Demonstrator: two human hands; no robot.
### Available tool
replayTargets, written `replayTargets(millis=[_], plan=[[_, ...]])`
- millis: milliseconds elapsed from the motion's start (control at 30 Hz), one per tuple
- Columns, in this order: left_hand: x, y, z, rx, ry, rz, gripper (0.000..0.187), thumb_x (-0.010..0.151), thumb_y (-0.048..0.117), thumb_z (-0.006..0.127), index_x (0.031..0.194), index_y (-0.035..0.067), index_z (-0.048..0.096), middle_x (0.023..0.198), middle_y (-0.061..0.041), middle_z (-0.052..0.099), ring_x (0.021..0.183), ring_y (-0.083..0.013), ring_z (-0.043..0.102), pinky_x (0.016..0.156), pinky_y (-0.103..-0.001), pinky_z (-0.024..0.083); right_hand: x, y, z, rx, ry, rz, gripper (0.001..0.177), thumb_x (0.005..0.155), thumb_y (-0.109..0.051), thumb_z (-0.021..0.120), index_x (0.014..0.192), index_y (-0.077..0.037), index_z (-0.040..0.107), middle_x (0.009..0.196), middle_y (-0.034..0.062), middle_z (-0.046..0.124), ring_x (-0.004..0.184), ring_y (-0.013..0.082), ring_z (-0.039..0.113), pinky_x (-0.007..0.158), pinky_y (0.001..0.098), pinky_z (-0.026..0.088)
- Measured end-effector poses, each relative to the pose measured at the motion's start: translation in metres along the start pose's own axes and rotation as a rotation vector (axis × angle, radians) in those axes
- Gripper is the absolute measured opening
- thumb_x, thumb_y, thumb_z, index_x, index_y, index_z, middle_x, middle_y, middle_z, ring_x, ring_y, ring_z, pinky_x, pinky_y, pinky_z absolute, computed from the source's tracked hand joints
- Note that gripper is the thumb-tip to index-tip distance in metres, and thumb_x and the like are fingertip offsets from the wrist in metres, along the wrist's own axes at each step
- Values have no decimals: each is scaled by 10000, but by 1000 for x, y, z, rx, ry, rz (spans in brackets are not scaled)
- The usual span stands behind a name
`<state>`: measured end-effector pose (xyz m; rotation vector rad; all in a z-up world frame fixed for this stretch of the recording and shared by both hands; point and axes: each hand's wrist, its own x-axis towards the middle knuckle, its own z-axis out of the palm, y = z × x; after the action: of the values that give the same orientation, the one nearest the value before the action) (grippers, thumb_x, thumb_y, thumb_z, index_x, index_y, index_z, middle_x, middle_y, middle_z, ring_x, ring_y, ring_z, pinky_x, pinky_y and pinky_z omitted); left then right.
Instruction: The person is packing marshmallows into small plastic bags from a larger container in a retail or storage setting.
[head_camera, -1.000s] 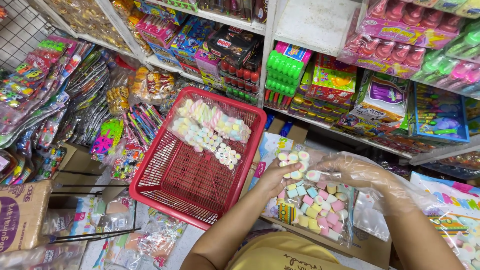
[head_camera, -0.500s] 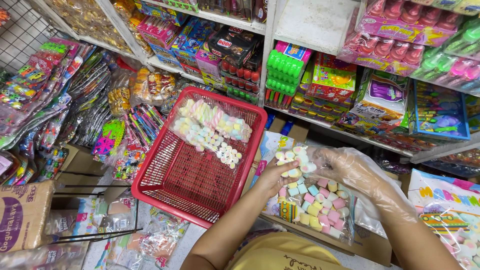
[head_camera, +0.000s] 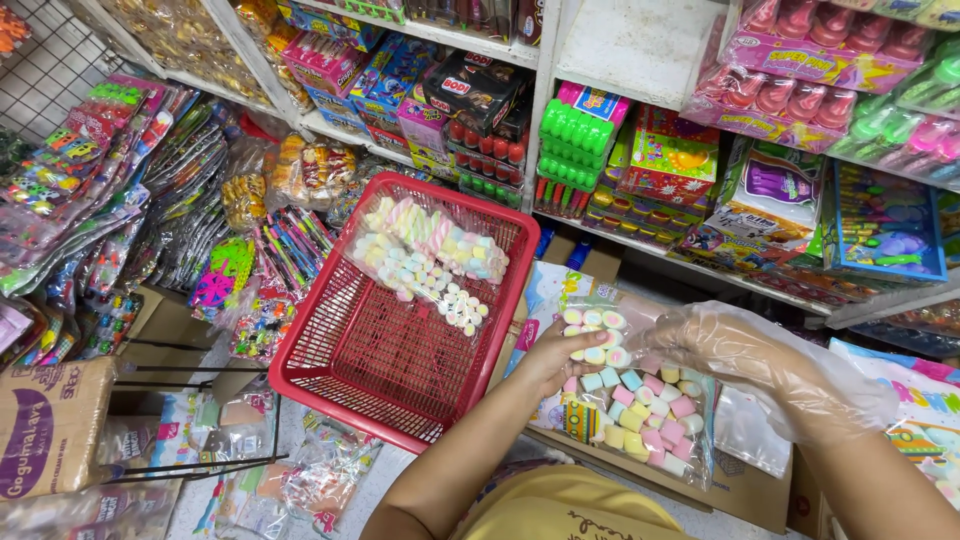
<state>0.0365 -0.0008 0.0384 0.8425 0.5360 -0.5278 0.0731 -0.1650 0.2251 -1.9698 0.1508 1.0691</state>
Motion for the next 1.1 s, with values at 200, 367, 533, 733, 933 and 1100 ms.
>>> replayTargets(millis=[200, 367, 533, 733, 933, 1100], plan=[[12, -9, -10, -126, -103, -30, 1135, 690, 126, 820, 1552, 134, 81, 1437, -121, 497, 1200, -268, 579, 910, -453, 574, 68, 76, -52, -723, -172, -759, 407, 906, -366, 553, 1248, -188, 683, 1312, 18, 689, 1195, 183, 667, 1033, 343, 473], [7, -5, -25, -293, -225, -65, 624, 776, 74, 766, 1316, 85, 454, 1217, -120, 619, 1134, -310, 614, 950, -518, 536, 48, 49, -42, -711, -118, -435, 447, 856, -415, 581, 1285, -319, 666, 1384, -126, 643, 1242, 72, 630, 1033, 274, 475], [19, -12, -64, -332, -342, -44, 540, 781, 58, 770, 1272, 85, 547, 1271, -201, 615, 1174, -381, 593, 901, -486, 566, 38, 53, -49, -658, 32, -297, 565, 841, -523, 530, 1330, -253, 617, 1487, 52, 471, 1319, 251, 502, 1145, 461, 362], [2, 13, -100, -392, -196, 131, 614, 802, 114, 766, 1333, 85, 459, 1284, -153, 624, 1114, -348, 643, 954, -536, 549, 90, 106, -17, -666, 238, -504, 243, 867, -60, 483, 1001, 7, 675, 892, 173, 723, 869, 350, 734, 753, 477, 615], [-9, 27, -106, -442, -147, 184, 590, 791, 85, 754, 1321, 70, 495, 1281, -178, 629, 1093, -361, 648, 939, -551, 550, 203, 193, 5, -1514, 317, -90, 225, 907, -47, 487, 1071, -164, 588, 992, 76, 586, 888, 274, 627, 669, 466, 508], [12, 5, -123, -430, -190, 139, 557, 785, 56, 757, 1295, 86, 536, 1268, -195, 638, 1100, -375, 646, 930, -572, 542, 252, 225, 8, -1577, 237, 234, 523, 973, -125, 393, 1482, -244, 376, 1451, 327, 408, 1174, 505, 512, 697, 710, 415]])
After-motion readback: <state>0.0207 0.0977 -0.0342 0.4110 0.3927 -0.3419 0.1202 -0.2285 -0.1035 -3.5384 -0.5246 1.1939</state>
